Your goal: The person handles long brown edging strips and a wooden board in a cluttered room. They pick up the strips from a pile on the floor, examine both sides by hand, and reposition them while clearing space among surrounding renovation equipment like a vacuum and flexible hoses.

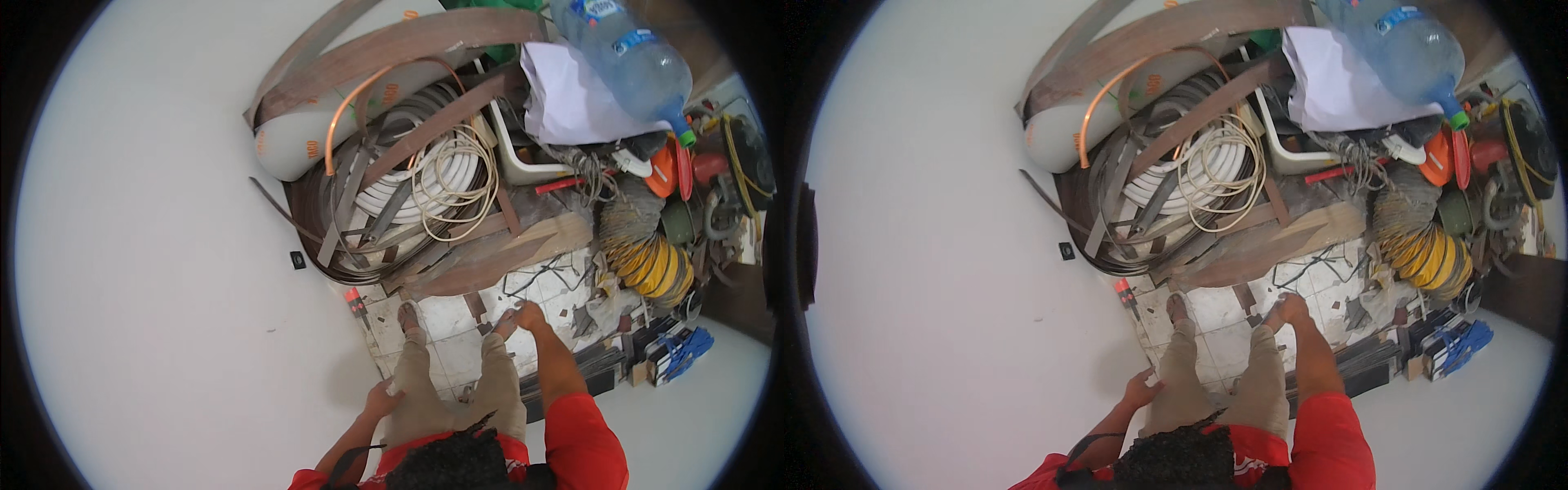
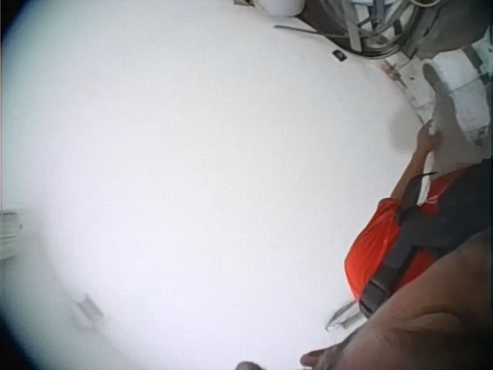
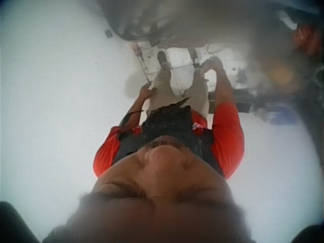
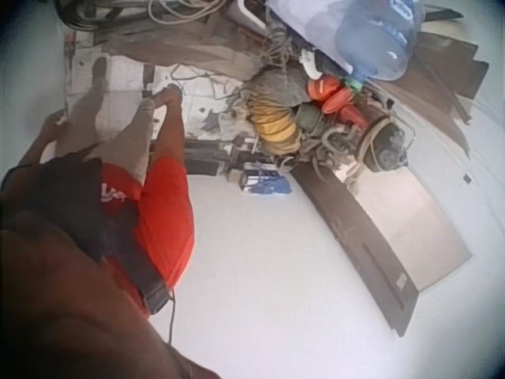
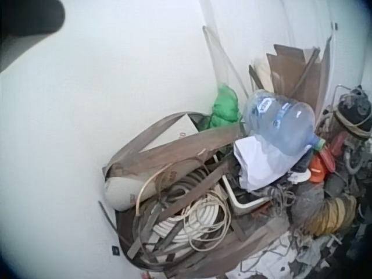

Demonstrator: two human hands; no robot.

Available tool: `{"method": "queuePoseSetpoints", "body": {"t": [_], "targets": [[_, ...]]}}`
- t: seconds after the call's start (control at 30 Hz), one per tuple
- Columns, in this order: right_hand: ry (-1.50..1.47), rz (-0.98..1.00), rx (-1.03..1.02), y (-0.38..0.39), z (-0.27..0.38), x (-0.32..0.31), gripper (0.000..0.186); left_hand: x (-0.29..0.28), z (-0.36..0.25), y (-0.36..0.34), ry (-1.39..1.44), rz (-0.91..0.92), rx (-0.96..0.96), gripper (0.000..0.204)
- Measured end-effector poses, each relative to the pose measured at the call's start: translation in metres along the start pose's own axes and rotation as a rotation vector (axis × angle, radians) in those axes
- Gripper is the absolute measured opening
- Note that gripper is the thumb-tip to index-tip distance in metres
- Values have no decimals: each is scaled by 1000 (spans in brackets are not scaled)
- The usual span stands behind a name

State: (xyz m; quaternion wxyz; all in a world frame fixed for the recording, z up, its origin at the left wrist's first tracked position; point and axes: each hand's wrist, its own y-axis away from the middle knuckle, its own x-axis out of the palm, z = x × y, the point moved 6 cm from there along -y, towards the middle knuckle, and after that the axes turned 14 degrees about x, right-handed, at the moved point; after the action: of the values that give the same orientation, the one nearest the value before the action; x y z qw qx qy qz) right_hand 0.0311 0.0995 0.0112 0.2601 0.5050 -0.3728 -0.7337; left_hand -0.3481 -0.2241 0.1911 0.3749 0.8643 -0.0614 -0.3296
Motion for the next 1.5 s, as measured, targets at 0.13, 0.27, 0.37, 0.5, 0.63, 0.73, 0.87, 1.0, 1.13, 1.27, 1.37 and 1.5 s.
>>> {"method": "queuePoseSetpoints", "body": {"t": [0.13,0.27,0.37,0.5,0.63,0.73,0.87,1.0,1.13,1.27,1.37,1.5], "targets": [[-63,-132,-37,-46,11,13,47,23,21,-48,-118,159,126,92],[-605,-3,150,-99,-9,102,52,34,57,-94,-247,269,113,100],[-830,70,496,-131,-19,185,64,40,70,-116,-299,342,55,102],[-1132,197,713,-148,5,268,90,47,73,-127,-431,407,21,98],[-1294,310,617,-181,40,304,104,44,82,-139,-410,343,5,93],[-1614,89,775,-214,42,325,98,48,88,-141,-362,365,27,89],[-1774,35,727,-238,45,330,65,50,89,-139,-346,331,66,85],[-1853,33,375,-232,66,295,47,55,85,-137,-345,310,111,83],[-1883,62,426,-236,80,268,49,64,87,-136,-398,328,107,82],[-1927,-180,519,-255,84,258,59,71,92,-133,-397,289,109,81],[-1971,-305,542,-259,87,267,65,74,102,-128,-378,276,38,78],[-2136,-115,450,-260,87,277,72,77,113,-124,-361,278,17,77]]}}
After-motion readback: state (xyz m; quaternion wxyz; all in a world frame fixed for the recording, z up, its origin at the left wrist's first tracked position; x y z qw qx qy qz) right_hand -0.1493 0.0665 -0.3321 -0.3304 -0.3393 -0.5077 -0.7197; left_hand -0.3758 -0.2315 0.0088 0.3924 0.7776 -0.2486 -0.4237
